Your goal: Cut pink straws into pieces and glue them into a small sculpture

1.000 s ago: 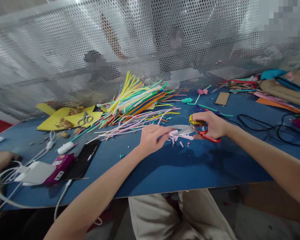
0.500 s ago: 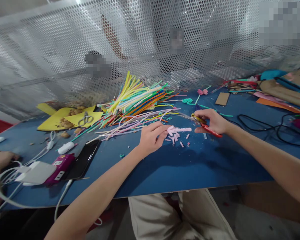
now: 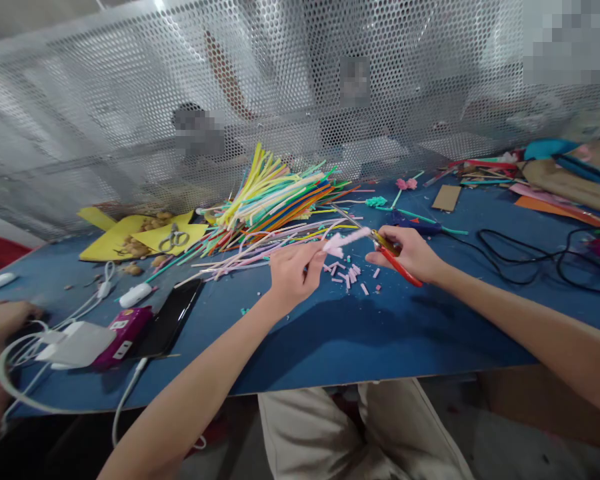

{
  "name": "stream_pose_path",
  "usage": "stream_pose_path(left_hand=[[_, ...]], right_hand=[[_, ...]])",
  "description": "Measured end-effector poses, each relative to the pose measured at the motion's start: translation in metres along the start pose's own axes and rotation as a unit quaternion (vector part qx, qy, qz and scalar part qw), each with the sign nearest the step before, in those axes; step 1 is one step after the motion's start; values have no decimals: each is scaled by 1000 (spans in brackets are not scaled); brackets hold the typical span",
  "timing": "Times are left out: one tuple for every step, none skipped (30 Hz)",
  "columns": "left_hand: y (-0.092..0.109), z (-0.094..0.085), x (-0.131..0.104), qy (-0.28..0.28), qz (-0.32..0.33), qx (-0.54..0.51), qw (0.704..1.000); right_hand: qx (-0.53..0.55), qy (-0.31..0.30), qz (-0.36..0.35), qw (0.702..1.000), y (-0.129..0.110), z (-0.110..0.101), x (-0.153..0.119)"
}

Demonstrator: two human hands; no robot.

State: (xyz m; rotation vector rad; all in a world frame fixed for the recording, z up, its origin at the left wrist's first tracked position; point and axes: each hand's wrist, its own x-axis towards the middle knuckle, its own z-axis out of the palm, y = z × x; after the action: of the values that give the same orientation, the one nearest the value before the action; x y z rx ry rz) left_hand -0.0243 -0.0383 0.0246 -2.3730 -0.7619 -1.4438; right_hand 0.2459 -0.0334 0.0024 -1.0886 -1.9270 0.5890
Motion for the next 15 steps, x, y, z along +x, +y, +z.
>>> stream_pose_path(left_hand=[[-2,-1,0,-6,29,11,999],[-4,-1,0,-16,50,18,998],[-7,-2,0,-25,61,24,997],[-11,-2,-1,-33,66,29,997],[-14,-1,-2,-35,69,32,996],[-18,-1,-3,-34,75,35,996],[-21,-1,-4,-33,86,38,995],[-23,0,-5,-38,98,43,994],[-25,0,-6,-46,110,50,992],[-25,0,-6,-55,122,56,989],[-26,1,-6,-64,132,59,987],[-26,1,-6,-67,141,57,986],[-25,1,-6,-68,146,52,986],[-25,1,-6,-66,147,43,986],[-26,1,-6,-65,147,35,986]], right_hand=[[15,-21,-3,1000,0,0,-1],[27,-40,-10,999,0,-1,-1],[35,-57,-20,998,0,-3,-1],[38,-70,-35,996,0,-5,-1],[37,-80,-54,995,1,-9,-1],[35,-86,-74,993,2,-12,-1],[32,-91,-92,991,4,-15,-1],[28,-98,-107,989,5,-18,0],[26,-107,-117,987,6,-20,0],[24,-117,-124,985,8,-22,1],[23,-128,-129,983,9,-24,1],[20,-139,-135,981,9,-25,2],[16,-148,-142,979,9,-25,2],[13,-156,-151,976,9,-26,2],[7,-162,-161,973,8,-26,3]])
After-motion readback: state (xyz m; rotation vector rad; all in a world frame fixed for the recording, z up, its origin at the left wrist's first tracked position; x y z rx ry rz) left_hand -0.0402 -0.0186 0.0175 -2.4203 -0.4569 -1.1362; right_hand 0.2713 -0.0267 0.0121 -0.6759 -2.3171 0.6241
